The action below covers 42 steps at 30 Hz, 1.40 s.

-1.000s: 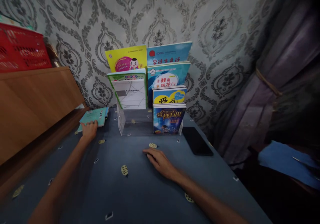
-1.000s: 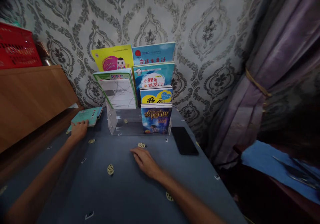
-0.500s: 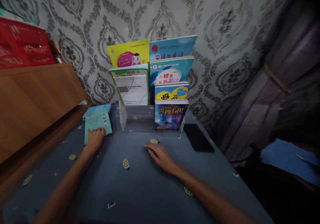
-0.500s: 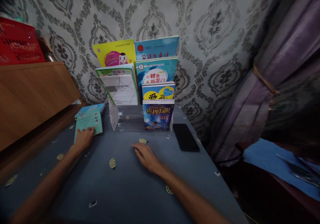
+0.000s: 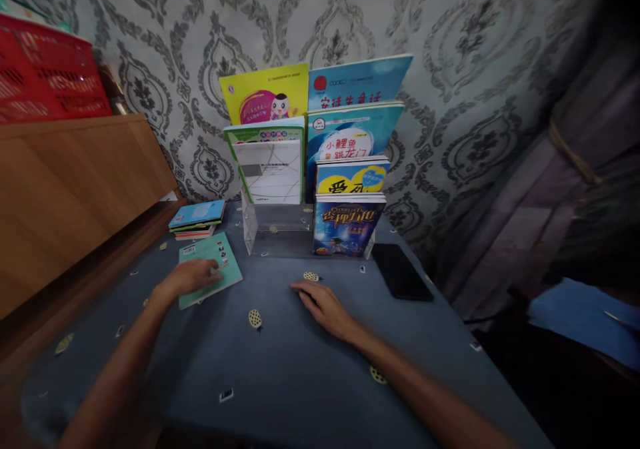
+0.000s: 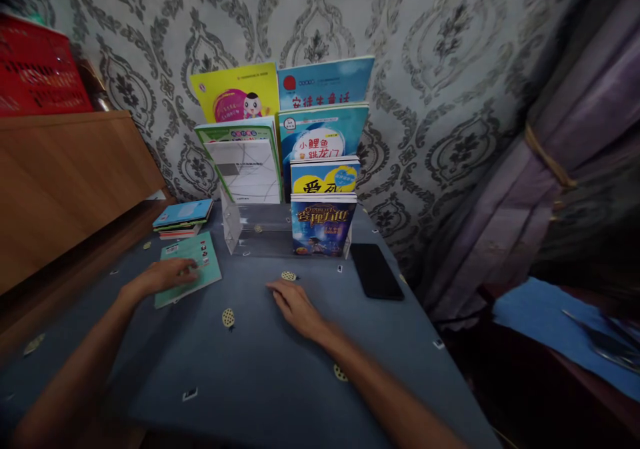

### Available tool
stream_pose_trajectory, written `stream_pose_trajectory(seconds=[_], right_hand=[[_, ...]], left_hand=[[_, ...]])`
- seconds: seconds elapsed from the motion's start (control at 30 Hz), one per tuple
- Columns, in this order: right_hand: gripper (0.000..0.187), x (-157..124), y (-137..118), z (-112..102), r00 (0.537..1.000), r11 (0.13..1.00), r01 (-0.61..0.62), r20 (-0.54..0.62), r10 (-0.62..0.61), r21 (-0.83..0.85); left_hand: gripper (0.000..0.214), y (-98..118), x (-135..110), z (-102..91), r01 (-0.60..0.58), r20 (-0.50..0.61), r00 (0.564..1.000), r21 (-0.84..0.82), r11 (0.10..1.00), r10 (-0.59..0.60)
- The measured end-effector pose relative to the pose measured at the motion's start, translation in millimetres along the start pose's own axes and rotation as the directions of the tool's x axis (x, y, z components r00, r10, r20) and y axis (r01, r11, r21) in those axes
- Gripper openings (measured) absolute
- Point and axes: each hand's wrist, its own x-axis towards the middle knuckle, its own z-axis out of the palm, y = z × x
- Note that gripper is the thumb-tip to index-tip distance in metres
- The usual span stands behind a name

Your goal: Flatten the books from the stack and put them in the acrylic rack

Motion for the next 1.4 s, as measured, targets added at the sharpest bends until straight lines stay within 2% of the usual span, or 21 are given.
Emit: stream_pose_trajectory(seconds=[0.03,0.1,0.13,0.2,0.4,0.63,0.93,1.13,1.4], right_hand=[[0.033,1,-1,-1,1.000,1.000,0.003,0.002,-0.003,-0.002],[0.033,1,-4,-2,1.000,1.000,0.007,0.003,-0.007,-0.002],[0.033,1,-4,-2,1.000,1.000,0.006,0.003,-0.006,-0.001],[0.033,1,-5,-2,1.000,1.000,0.003,-0.001,-0.003,0.000],[0.034,-1,-2,0,1.000,1.000,-0.015,0.005,0.015,-0.010],[0.034,-1,-2,0,1.000,1.000,-0.005,0.016,0.005,0.005],[0.034,-2,1,1,1.000,1.000,0.011,0.015,-0.011,0.006],[0.034,-3,-2,-1,1.000,1.000,-0.004,0.009,0.004,0.008],[0.036,-7,4,-6,0.997,1.000,-0.013,-0.075,0.013,0.004]], left_hand=[[0.046,-14,9,-3.6,0.003,-0.005,1.000,-0.051,0.999,-0.003],[0.044,-37,29,-7.2,0.109,-0.073,0.991,-0.053,0.993,-0.113],[0.044,-46,38,-6.8,0.215,-0.144,0.965,-0.044,0.976,-0.219],[0.048,-54,52,-1.4,0.295,-0.198,0.934,-0.044,0.955,-0.297],[0.055,-47,63,25.6,0.351,-0.272,0.894,-0.069,0.934,-0.356],[0.055,-43,56,34.4,0.388,-0.306,0.866,-0.087,0.917,-0.396],[0.054,-9,33,38.2,0.445,-0.323,0.832,-0.100,0.890,-0.452],[0.051,21,11,30.5,0.417,-0.303,0.876,0.083,0.905,-0.376],[0.051,56,-14,17.5,0.386,-0.238,0.909,0.172,0.906,-0.342]])
